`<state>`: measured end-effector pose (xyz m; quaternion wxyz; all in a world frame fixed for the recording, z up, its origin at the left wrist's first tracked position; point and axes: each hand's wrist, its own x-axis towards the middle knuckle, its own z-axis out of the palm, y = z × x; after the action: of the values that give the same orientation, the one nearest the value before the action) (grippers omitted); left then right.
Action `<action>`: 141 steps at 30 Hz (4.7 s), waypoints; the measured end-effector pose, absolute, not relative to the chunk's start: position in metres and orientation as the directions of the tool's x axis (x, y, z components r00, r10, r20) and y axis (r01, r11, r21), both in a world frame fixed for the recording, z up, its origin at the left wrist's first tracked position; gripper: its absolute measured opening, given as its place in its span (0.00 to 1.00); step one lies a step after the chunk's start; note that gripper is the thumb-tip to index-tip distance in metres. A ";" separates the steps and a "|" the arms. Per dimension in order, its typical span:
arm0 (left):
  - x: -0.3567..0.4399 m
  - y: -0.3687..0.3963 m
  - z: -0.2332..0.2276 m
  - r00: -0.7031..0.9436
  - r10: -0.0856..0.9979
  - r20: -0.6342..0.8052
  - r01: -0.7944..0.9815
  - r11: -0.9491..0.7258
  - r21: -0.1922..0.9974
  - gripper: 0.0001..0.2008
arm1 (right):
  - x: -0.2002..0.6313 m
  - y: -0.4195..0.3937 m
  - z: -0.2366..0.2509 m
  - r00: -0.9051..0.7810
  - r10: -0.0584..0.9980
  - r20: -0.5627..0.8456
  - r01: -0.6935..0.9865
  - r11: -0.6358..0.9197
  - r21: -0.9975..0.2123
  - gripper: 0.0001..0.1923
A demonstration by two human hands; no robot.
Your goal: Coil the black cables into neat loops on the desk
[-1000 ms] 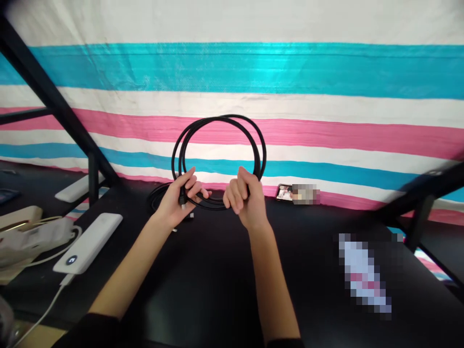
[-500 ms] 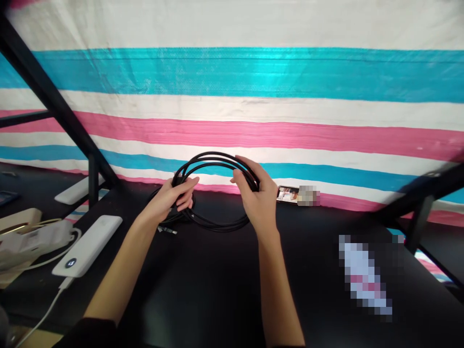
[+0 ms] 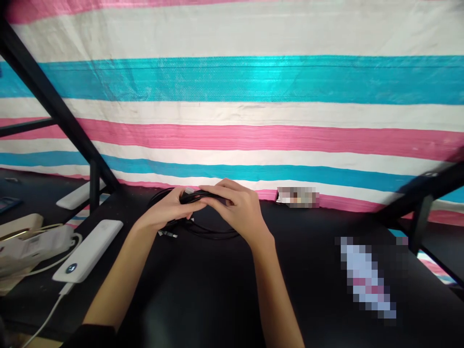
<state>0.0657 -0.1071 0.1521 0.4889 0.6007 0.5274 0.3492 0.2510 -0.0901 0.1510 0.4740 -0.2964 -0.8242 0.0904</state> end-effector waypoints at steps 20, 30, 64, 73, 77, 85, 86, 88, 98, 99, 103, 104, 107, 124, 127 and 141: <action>0.056 -0.112 0.163 0.518 0.854 0.052 -0.098 -0.001 0.995 0.17 | 0.251 -0.087 0.151 -0.308 0.423 0.852 0.328 0.888 -0.323 0.11; 0.055 -0.108 0.160 0.500 0.866 0.014 -0.135 0.061 0.989 0.24 | 0.253 -0.089 0.155 -0.177 0.488 0.855 0.365 0.839 -0.403 0.10; 0.053 -0.065 0.119 0.188 0.981 0.053 0.029 -0.059 0.998 0.22 | 0.275 -0.069 0.149 0.389 0.662 0.641 0.135 0.647 -0.751 0.13; 0.060 -0.086 0.140 0.310 0.947 0.085 -0.274 0.003 0.962 0.13 | 0.270 -0.079 0.153 -0.192 0.774 0.603 0.282 0.632 -0.721 0.12; 0.063 -0.093 0.147 0.385 0.919 0.086 -0.246 0.012 0.969 0.11 | 0.269 -0.078 0.152 -0.211 0.786 0.581 0.293 0.618 -0.730 0.13; 0.064 -0.093 0.147 0.478 0.872 0.110 -0.343 0.071 0.937 0.24 | 0.270 -0.080 0.155 -0.168 0.817 0.551 0.277 0.576 -0.769 0.12; 0.064 -0.093 0.148 0.482 0.866 0.130 -0.343 0.051 0.938 0.24 | 0.269 -0.080 0.155 -0.166 0.823 0.544 0.272 0.568 -0.777 0.11; 0.063 -0.095 0.147 0.484 0.857 0.175 -0.323 -0.011 0.946 0.22 | 0.269 -0.079 0.155 -0.159 0.836 0.525 0.254 0.549 -0.797 0.11; 0.065 -0.097 0.145 0.337 0.914 0.226 -0.235 -0.151 0.960 0.11 | 0.262 -0.075 0.148 -0.079 0.767 0.637 0.258 0.633 -0.730 0.16; 0.065 -0.096 0.145 0.316 0.921 0.229 -0.246 -0.154 0.957 0.11 | 0.260 -0.076 0.148 -0.081 0.743 0.664 0.266 0.658 -0.704 0.15; 0.064 -0.095 0.145 0.273 0.939 0.209 -0.287 -0.128 0.949 0.14 | 0.255 -0.080 0.150 -0.105 0.716 0.690 0.266 0.688 -0.675 0.13; 0.063 -0.095 0.146 0.273 0.941 0.200 -0.295 -0.116 0.949 0.17 | 0.255 -0.081 0.150 -0.100 0.722 0.684 0.271 0.682 -0.680 0.13; 0.064 -0.097 0.146 0.274 0.945 0.177 -0.311 -0.087 0.946 0.20 | 0.254 -0.084 0.152 -0.072 0.722 0.688 0.301 0.673 -0.675 0.13; 0.061 -0.097 0.150 0.197 0.964 0.181 -0.317 -0.112 0.942 0.19 | 0.267 -0.085 0.158 -0.333 0.856 0.395 0.254 0.485 -0.837 0.16; 0.061 -0.098 0.150 0.181 0.966 0.182 -0.284 -0.126 0.950 0.18 | 0.268 -0.085 0.159 -0.367 0.880 0.301 0.313 0.422 -0.851 0.15; 0.081 -0.106 0.148 0.284 0.952 0.118 -0.121 -0.086 0.989 0.19 | 0.260 -0.077 0.149 -0.191 0.838 0.511 0.297 0.546 -0.784 0.14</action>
<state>0.0806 -0.1056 0.1484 0.5675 0.5654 0.3671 0.4727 0.2600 -0.0771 0.1489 0.5004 -0.3924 -0.7228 0.2705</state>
